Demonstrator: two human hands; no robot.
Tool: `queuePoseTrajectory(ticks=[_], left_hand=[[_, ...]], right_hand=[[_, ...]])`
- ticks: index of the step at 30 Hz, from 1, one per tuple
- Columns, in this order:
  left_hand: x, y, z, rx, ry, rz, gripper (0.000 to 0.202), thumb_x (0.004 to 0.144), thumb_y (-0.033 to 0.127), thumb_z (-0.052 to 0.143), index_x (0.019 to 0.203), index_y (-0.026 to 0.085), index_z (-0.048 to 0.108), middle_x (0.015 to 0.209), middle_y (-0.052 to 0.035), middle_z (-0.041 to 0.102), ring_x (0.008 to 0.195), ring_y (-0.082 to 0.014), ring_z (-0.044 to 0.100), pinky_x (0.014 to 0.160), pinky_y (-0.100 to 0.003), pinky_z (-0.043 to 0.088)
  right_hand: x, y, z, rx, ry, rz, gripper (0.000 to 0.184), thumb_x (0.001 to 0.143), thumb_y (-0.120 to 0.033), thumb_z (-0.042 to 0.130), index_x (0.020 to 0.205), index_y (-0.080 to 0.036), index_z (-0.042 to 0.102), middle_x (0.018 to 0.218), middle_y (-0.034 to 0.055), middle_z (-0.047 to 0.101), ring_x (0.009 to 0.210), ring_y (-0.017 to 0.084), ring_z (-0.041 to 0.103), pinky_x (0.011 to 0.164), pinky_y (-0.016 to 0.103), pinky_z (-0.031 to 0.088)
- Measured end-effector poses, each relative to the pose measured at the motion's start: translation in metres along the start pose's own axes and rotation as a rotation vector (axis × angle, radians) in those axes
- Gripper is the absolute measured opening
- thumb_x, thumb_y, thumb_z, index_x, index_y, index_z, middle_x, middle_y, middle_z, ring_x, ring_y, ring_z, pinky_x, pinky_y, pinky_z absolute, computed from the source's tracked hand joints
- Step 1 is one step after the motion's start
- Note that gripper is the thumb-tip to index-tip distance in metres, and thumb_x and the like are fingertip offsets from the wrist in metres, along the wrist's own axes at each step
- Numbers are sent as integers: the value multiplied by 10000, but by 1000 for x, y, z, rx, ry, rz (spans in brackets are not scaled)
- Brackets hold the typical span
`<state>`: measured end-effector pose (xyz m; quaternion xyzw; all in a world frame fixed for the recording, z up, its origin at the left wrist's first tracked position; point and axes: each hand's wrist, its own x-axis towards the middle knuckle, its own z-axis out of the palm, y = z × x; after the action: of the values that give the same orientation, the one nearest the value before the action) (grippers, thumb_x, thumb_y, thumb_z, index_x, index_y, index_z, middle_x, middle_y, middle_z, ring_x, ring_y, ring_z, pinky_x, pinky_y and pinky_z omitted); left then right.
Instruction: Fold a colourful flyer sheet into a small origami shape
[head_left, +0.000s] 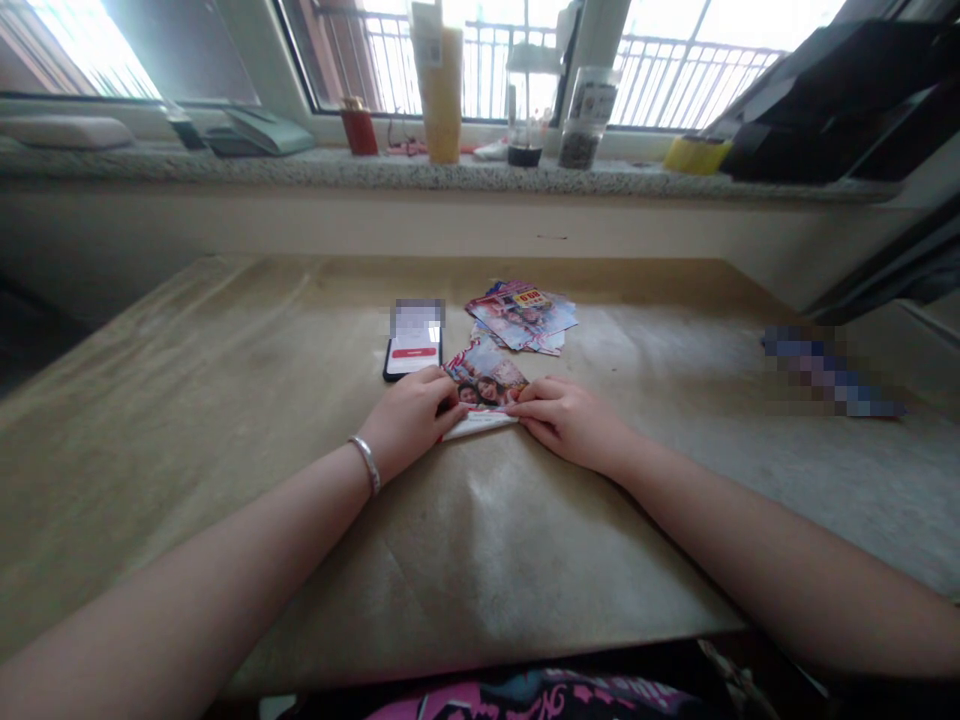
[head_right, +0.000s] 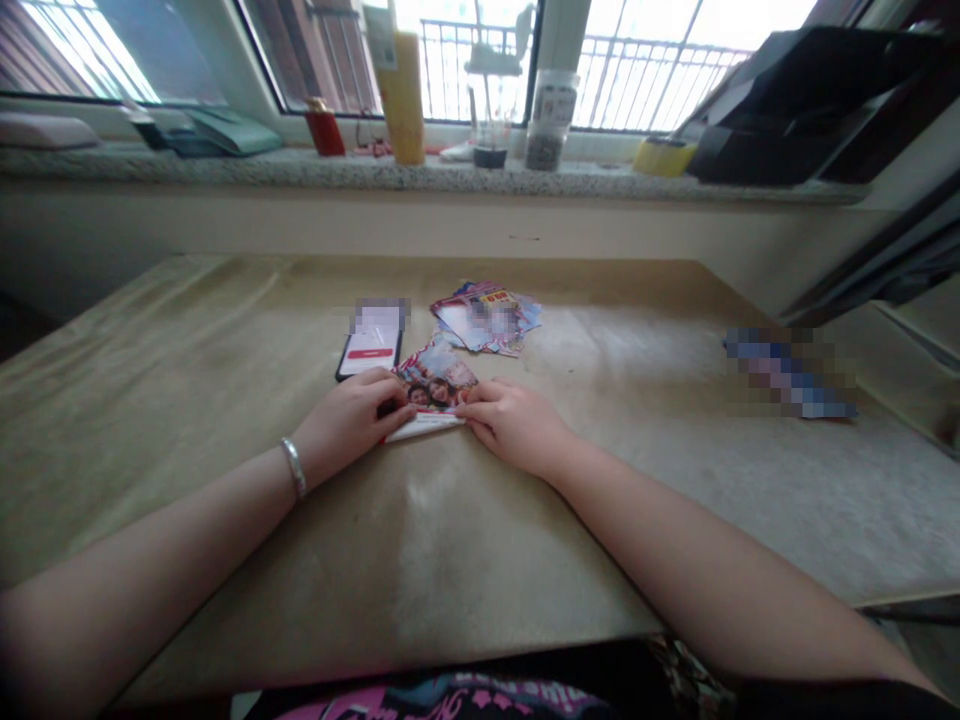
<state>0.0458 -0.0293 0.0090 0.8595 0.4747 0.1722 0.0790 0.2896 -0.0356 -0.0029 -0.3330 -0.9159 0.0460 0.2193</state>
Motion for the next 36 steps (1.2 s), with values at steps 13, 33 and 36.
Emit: queuePoseTrajectory(ticks=[13, 33, 36], left_hand=[[0, -1, 1, -36, 32, -32, 169, 847, 311, 574, 775, 163, 608, 849, -45, 576, 767, -175, 552, 697, -302, 466], [-12, -9, -14, 114, -51, 310, 291, 939, 327, 439, 948, 192, 696, 930, -66, 633, 839, -185, 594, 756, -311, 500], [-15, -8, -19, 230, -98, 372, 295, 935, 357, 447, 976, 199, 694, 947, -77, 643, 853, -201, 603, 742, -318, 504]], right_hand=[[1, 2, 2, -3, 23, -37, 241, 894, -163, 517, 1012, -217, 720, 1014, 79, 688, 934, 194, 598, 820, 342, 504], [2, 0, 1, -69, 9, -38, 272, 918, -198, 489, 1046, -223, 728, 995, 70, 700, 882, 191, 605, 769, 330, 505], [2, 0, 1, -71, 13, -37, 276, 917, -197, 485, 1044, -220, 729, 995, 70, 703, 876, 191, 603, 762, 330, 506]])
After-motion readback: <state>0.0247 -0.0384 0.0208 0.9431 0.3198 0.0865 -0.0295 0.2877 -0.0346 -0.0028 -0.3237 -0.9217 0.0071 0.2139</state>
